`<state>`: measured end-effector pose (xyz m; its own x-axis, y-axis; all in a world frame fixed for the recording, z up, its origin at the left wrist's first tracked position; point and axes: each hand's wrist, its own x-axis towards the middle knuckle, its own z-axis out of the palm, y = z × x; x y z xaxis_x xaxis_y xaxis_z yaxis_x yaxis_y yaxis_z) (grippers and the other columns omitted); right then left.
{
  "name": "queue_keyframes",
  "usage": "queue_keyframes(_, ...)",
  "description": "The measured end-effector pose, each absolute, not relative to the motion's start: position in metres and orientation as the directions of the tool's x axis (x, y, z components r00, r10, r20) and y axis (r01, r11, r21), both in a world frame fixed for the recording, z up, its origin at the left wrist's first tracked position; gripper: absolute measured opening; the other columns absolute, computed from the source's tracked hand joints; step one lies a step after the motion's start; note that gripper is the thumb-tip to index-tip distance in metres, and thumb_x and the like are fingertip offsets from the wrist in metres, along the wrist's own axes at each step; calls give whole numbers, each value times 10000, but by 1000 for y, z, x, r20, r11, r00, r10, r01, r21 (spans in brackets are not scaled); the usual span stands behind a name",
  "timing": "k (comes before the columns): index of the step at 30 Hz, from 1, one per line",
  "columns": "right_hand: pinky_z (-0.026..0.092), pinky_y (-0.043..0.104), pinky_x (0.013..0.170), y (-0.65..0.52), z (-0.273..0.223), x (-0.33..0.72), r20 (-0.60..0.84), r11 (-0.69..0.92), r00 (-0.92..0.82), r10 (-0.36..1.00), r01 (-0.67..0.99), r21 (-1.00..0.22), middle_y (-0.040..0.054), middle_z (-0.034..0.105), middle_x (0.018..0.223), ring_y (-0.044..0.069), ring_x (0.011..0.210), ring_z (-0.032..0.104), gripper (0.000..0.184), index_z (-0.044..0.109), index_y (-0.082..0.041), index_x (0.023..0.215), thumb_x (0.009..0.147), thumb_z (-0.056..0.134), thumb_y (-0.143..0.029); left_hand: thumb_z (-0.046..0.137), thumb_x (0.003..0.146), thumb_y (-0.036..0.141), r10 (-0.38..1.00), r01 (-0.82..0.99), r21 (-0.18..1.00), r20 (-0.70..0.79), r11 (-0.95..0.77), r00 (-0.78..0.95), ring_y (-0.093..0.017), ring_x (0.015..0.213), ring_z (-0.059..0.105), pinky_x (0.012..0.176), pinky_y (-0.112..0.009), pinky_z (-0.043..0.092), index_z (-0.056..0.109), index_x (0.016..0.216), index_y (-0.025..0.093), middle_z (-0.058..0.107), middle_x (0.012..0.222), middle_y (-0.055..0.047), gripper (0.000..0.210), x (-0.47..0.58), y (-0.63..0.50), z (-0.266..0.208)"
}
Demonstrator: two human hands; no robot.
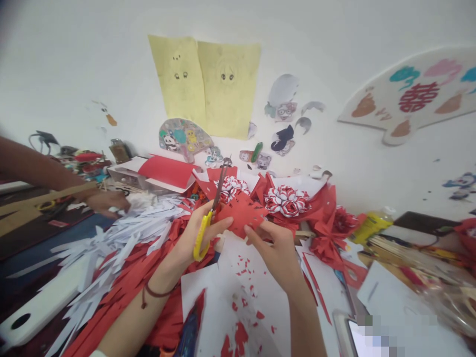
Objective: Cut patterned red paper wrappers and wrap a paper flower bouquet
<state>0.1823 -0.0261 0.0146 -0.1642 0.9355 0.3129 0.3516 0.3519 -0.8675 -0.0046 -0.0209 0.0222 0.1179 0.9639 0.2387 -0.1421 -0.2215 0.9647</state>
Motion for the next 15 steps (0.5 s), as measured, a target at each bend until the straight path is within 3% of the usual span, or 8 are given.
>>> queue_keyframes(10,474,282,625,-26,14,184,318,355,-161,934,346,-869,32,680,696,176,644,611,280,663,-177,739,844,646,-436,765,719,396,951,-145,956,274,-254,140,-96,663,485,618,-215,402,587,879,153,562,766,19,342,-3,-22,26)
queue_keyframes(15,478,275,620,-25,14,183,318,364,-181,931,378,-851,18,652,674,175,648,603,295,628,-183,715,859,619,-440,775,706,403,957,-59,966,258,-252,135,-83,632,449,587,-206,375,575,844,138,525,726,31,360,-5,-19,24)
